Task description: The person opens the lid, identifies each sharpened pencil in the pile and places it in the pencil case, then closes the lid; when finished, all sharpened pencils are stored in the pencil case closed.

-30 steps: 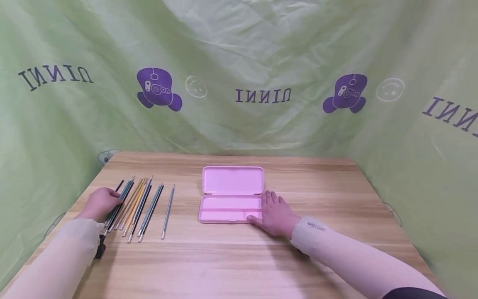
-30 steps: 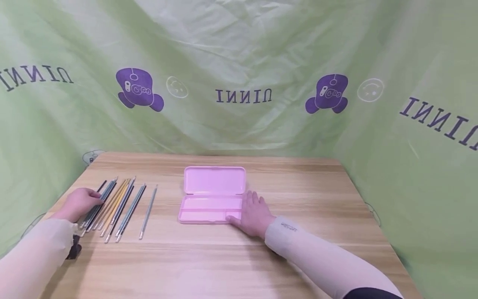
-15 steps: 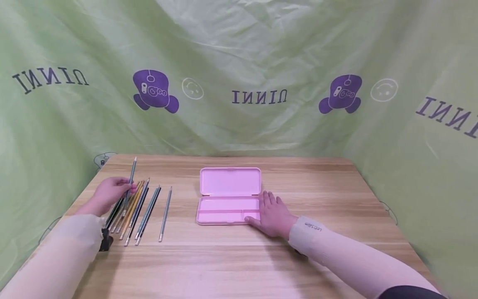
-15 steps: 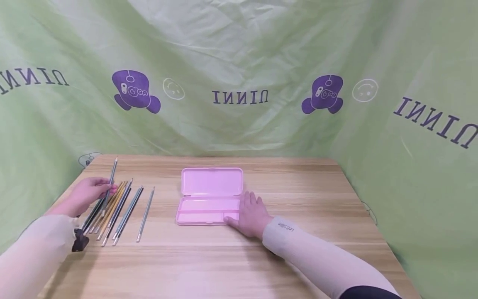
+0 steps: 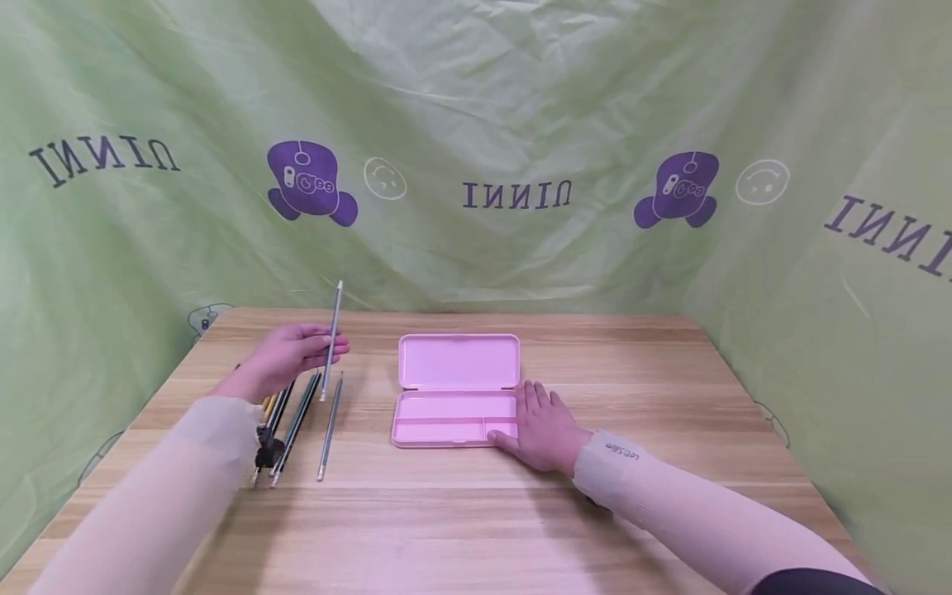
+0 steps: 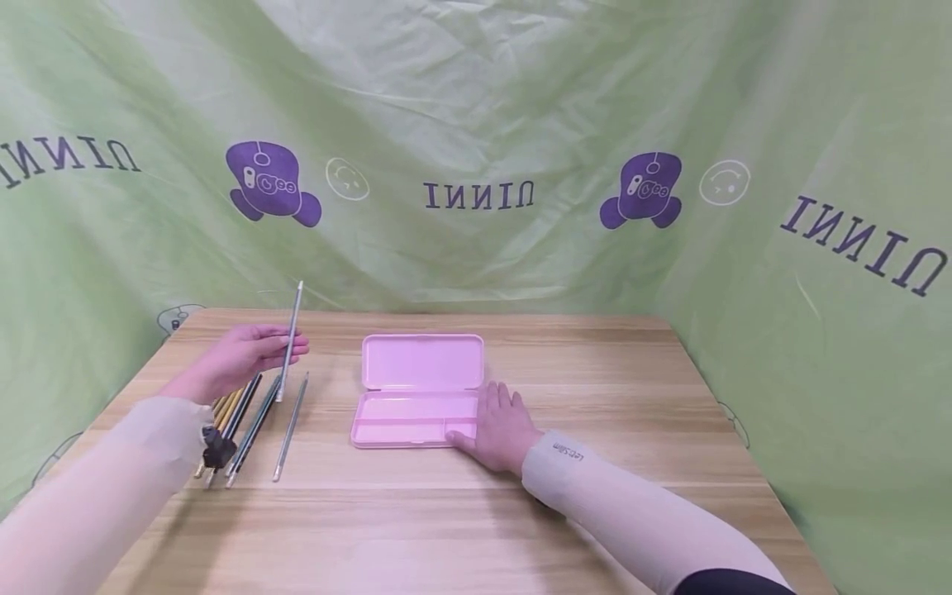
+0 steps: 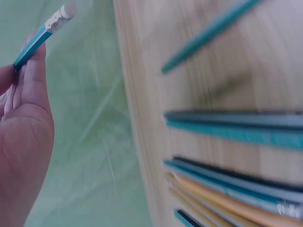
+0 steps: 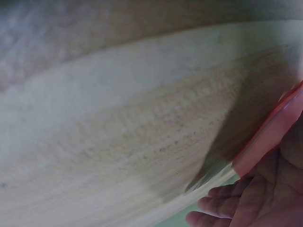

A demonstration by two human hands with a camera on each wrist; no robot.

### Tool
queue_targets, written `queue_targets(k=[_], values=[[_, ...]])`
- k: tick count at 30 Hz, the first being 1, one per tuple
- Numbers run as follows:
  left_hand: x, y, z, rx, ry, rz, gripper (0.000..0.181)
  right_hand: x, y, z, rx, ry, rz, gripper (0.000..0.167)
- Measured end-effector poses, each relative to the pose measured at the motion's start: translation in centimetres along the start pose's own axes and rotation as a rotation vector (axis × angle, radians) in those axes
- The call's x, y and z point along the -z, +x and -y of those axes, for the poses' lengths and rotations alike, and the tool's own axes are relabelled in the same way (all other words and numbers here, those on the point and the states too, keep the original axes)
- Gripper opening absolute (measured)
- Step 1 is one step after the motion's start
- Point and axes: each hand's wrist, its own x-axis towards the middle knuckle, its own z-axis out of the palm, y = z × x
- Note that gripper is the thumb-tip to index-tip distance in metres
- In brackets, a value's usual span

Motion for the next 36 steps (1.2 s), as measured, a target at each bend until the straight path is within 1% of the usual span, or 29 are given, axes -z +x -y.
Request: queue_targets(k=[6,9,14,19,21,24,27,29,31,33,36], values=[[-2.5,1.6,-0.4,-0.005,0.029,0.084,0.042,-0.1,0.1,0.0,-0.002,0.002,0.002,0.100],[-3.8,2.3,-0.3,-0.004,0.050,0.110,0.041,-0.1,0.0,-0.1,-0.004,0.017,0.001,0.099],[-5.9,3.2,0.1,0.015,0.070,0.138,0.039,-0.2,0.0,-0.1,-0.025,0.045,-0.003,0.099],[-7.5,3.8,0.8,0.041,0.092,0.177,0.035,-0.2,-0.1,-0.1,-0.045,0.098,-0.017,0.100],[-8.1,4.0,0.9,0.048,0.110,0.191,0.034,-0.2,-0.1,-0.1,-0.044,0.097,-0.023,0.100],[-8.9,4.3,0.9,0.058,0.191,0.208,0.030,-0.3,0.0,-0.1,-0.040,0.095,-0.033,0.101],[-9.9,4.6,0.6,0.048,0.335,0.231,0.026,-0.4,0.0,-0.1,-0.040,0.095,-0.036,0.101],[-10.6,4.8,0.3,0.028,0.438,0.254,0.024,-0.5,0.1,-0.2,-0.040,0.106,-0.037,0.100],[-11.5,5.1,0.1,-0.001,0.518,0.277,0.022,-0.5,0.1,-0.2,-0.040,0.113,-0.038,0.100],[-12.3,5.4,0.0,-0.016,0.563,0.293,0.021,-0.7,0.1,-0.2,-0.042,0.114,-0.035,0.099],[-13.4,5.8,0.0,-0.055,0.632,0.310,0.019,-0.8,0.2,-0.2,-0.050,0.116,-0.034,0.100]])
